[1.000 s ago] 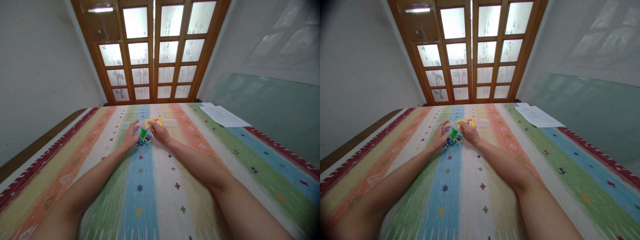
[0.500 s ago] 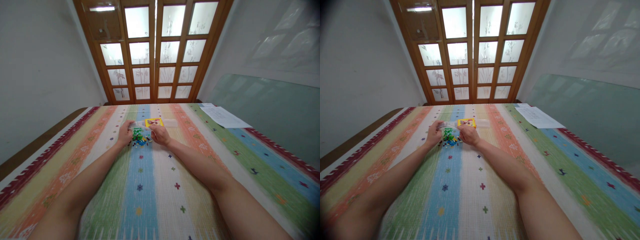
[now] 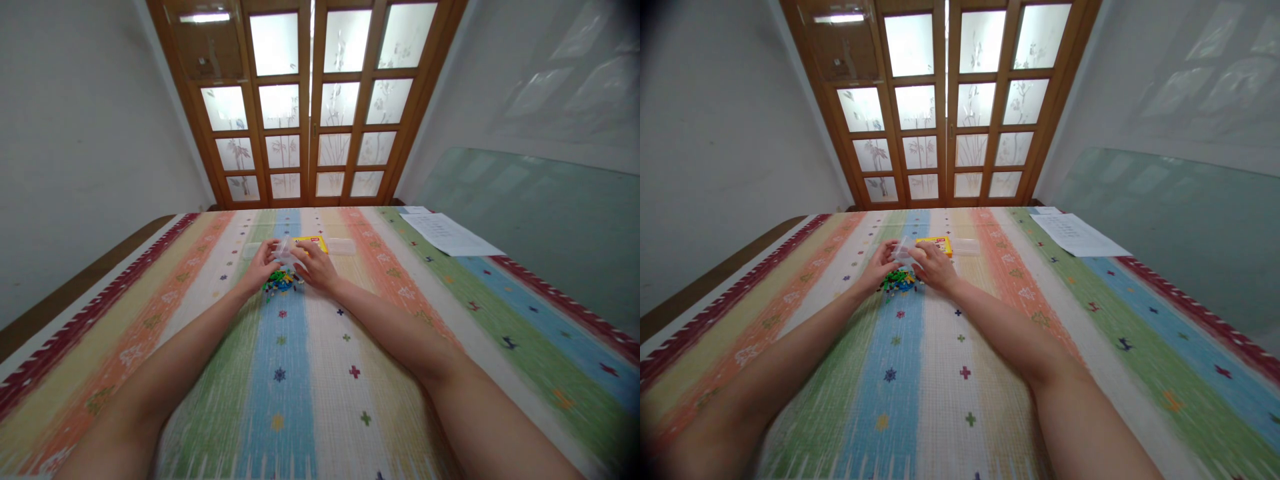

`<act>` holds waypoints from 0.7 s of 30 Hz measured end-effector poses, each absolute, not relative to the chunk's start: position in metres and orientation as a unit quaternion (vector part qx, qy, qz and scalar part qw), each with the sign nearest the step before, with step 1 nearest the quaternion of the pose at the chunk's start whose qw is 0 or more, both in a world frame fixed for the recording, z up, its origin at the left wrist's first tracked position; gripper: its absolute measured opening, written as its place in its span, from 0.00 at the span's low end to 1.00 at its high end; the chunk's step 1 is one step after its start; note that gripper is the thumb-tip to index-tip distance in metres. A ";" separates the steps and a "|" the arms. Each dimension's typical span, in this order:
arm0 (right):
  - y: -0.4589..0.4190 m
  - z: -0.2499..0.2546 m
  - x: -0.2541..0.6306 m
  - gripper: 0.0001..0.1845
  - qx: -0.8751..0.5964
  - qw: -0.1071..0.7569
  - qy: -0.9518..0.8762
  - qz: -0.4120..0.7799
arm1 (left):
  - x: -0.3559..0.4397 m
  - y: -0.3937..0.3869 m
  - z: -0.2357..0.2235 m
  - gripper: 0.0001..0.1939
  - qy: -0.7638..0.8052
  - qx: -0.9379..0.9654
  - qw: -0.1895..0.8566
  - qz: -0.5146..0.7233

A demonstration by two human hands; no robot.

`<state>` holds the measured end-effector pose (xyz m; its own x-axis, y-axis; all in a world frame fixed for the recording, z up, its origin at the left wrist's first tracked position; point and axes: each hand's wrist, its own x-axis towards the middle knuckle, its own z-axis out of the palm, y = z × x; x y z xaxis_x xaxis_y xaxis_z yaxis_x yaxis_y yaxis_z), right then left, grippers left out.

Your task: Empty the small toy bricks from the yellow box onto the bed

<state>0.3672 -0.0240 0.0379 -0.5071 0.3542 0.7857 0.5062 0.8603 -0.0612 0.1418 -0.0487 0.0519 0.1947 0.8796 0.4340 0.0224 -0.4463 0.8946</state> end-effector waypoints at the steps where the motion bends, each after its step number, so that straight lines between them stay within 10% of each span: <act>1: -0.024 0.038 0.367 0.18 -0.262 0.426 -0.861 -0.088 | 0.145 -0.050 0.052 0.31 0.336 0.661 0.423 0.521; 14: 0.010 0.044 0.397 0.16 -0.418 0.381 -0.824 -0.046 | 0.100 -0.011 0.044 0.38 0.492 0.489 0.346 0.632; 21: 0.047 0.031 0.460 0.32 -0.544 0.199 -0.814 0.031 | 0.064 0.018 0.030 0.33 0.643 0.470 0.215 0.565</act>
<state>0.4603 0.0470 0.0313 -0.3282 0.8990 0.2900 0.8741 0.4054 -0.2674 0.0641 0.0176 0.0300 -0.4653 0.8476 0.2550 0.3628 -0.0801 0.9284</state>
